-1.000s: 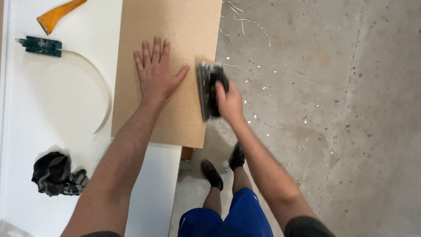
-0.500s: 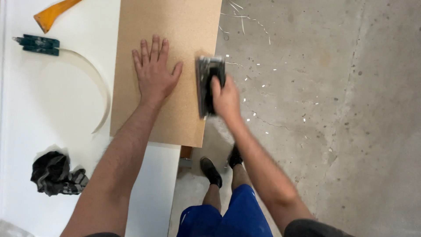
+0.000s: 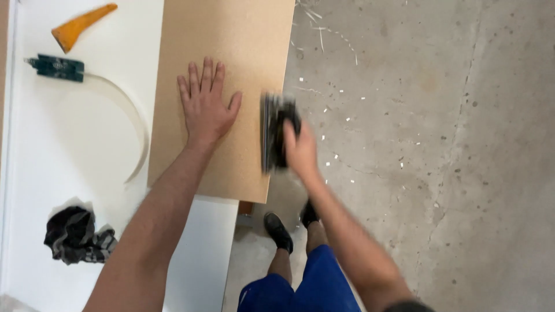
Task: Trimming excess edge banding and sanding the edges of a wooden board on a workbench.
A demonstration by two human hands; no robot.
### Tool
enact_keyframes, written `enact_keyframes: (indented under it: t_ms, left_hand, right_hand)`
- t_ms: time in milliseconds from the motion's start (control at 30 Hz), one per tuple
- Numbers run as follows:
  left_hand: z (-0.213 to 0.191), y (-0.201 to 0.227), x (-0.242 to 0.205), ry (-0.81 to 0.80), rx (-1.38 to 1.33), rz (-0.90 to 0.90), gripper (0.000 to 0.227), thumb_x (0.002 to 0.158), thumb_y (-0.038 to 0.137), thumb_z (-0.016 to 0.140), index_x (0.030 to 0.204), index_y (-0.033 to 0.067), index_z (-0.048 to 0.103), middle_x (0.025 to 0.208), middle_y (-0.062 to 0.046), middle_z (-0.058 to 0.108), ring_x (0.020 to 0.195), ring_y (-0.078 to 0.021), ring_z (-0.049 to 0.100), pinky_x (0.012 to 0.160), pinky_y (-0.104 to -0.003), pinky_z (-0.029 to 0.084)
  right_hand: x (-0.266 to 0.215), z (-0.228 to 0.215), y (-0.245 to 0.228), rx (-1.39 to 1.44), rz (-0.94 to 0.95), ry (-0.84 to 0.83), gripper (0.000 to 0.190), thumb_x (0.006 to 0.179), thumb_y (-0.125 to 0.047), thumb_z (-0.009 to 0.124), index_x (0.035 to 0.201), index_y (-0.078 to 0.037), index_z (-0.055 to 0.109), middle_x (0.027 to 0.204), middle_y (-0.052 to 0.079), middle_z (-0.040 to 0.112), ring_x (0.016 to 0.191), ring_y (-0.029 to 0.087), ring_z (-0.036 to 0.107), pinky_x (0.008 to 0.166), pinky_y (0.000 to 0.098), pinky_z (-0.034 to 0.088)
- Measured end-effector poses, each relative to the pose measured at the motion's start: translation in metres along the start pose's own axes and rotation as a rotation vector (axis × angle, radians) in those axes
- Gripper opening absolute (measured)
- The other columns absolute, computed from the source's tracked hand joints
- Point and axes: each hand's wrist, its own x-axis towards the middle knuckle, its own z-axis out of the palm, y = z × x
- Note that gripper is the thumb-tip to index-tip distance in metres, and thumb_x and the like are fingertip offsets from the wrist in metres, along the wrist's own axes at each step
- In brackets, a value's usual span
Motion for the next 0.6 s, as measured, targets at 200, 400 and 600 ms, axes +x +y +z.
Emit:
enact_keyframes:
  t_ms: [200, 400, 600]
  left_hand:
    - [-0.011, 0.006, 0.006, -0.19, 0.001, -0.02, 0.08, 0.099, 0.057, 0.048, 0.165, 0.0162, 0.029, 0.173, -0.014, 0.018, 0.158, -0.045, 0.01, 0.124, -0.069, 0.001]
    - [-0.019, 0.008, 0.008, -0.216, 0.004, 0.002, 0.081, 0.098, 0.054, 0.053, 0.164, 0.0137, 0.03, 0.172, -0.016, 0.019, 0.157, -0.0472, 0.011, 0.123, -0.069, 0.002]
    - [-0.022, 0.008, 0.007, -0.233, -0.016, -0.008, 0.084, 0.094, 0.051, 0.056, 0.164, 0.0122, 0.029, 0.171, -0.018, 0.021, 0.156, -0.0511, 0.012, 0.122, -0.072, 0.002]
  right_hand:
    - [-0.017, -0.008, 0.015, 0.082, 0.212, -0.107, 0.038, 0.105, -0.035, 0.058, 0.11, 0.001, 0.066, 0.096, 0.027, 0.069, 0.095, 0.042, 0.067, 0.078, 0.0535, 0.053]
    - [0.27, -0.003, 0.001, 0.365, 0.039, 0.042, 0.025, 0.098, -0.036, 0.061, 0.089, -0.013, 0.061, 0.055, 0.003, 0.064, 0.048, 0.016, 0.068, 0.054, 0.0287, 0.053]
    - [-0.033, 0.001, 0.023, 0.183, 0.362, -0.16, 0.031, 0.102, -0.035, 0.064, 0.091, -0.007, 0.065, 0.068, 0.013, 0.07, 0.069, 0.027, 0.069, 0.066, 0.0391, 0.054]
